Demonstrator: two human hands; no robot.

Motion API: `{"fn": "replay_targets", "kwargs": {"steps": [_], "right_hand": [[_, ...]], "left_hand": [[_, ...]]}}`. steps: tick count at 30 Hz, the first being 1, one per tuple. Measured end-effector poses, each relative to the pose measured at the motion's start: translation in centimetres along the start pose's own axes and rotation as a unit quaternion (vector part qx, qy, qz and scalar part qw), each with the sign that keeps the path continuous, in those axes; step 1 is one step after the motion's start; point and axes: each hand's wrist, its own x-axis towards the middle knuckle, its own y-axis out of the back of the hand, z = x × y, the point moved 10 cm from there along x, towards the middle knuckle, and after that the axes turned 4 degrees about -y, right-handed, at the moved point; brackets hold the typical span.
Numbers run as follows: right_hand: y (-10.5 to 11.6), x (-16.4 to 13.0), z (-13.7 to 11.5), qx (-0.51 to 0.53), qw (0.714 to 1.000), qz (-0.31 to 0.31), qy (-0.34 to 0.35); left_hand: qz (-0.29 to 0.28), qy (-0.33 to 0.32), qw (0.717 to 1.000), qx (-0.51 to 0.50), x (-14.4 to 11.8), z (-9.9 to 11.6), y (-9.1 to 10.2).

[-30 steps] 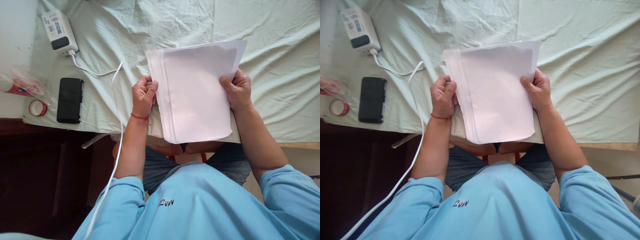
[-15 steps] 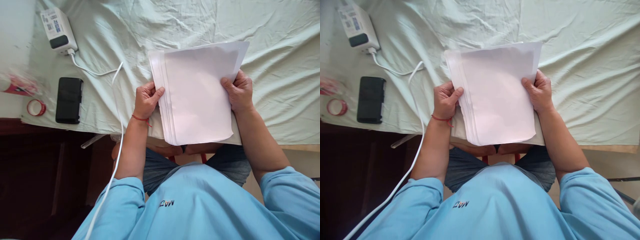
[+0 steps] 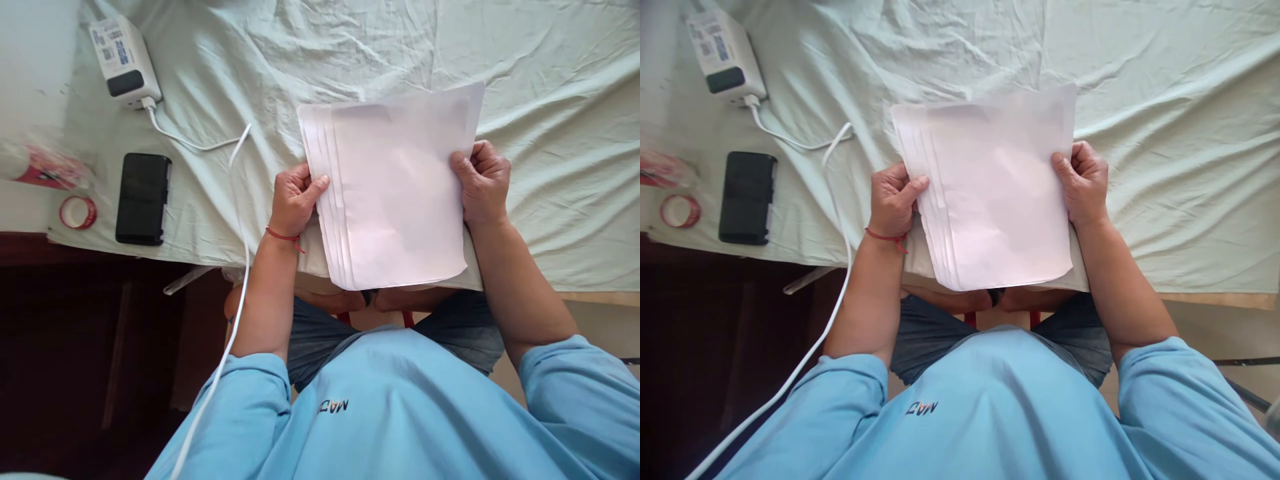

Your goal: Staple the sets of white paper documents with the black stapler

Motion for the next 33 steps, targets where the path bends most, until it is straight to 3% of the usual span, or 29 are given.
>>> {"fn": "replay_targets", "kwargs": {"steps": [5,11,21,33], "right_hand": [[-0.24,-0.12,-0.33,-0.008,1.000,-0.005,0.001],[-0.67,-0.23,-0.68,-0.027,1.000,-0.006,0.000],[0.19,-0.04,-0.26,-0.050,0.999,0.017,0.010],[-0.08,-0.03,-0.29,-0.036,0.999,0.006,0.023]], "left_hand": [[0.014,-0.021,1.000,-0.017,-0.09,0.63,0.22],[0.004,0.001,0.999,0.052,-0.30,1.05,0.22],[0.016,0.016,0.999,0.044,-0.32,0.32,0.52],[0.010,-0.018,0.998,0.051,-0.31,1.03,0.32]]}}
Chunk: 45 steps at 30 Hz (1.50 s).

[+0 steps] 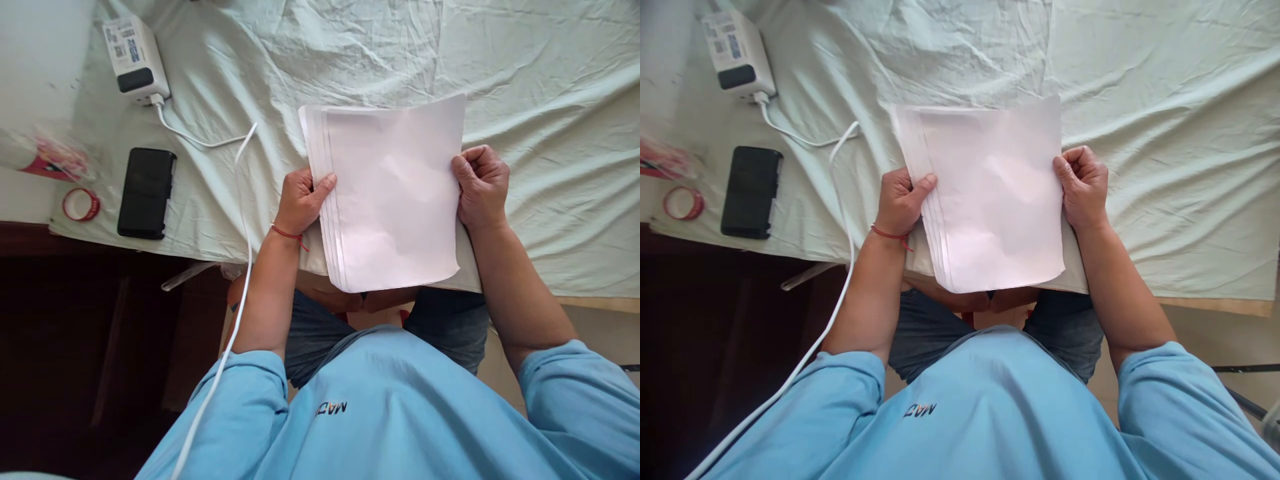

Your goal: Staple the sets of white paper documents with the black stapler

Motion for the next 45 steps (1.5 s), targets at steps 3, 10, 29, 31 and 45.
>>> {"fn": "replay_targets", "kwargs": {"steps": [3,10,29,31,45], "right_hand": [[0.0,-0.1,-0.4,-0.008,1.000,0.007,0.003],[-0.1,-0.1,-0.9,-0.004,1.000,0.021,-0.001],[2.3,-4.8,-5.8,-0.023,0.987,-0.063,-0.149],[2.3,-8.8,-6.4,-0.048,0.964,-0.149,-0.216],[-7.6,-27.0,-0.8,0.235,0.818,-0.274,-0.449]], "left_hand": [[0.000,0.008,1.000,-0.002,0.0,-0.2,0.0],[-0.011,-0.002,1.000,0.005,0.1,0.2,-0.1],[0.046,0.036,0.995,-0.076,0.1,-0.2,0.3],[0.050,0.031,0.995,-0.082,0.3,-0.1,0.3],[0.086,0.105,0.968,-0.212,-2.8,4.5,-1.7]]}}
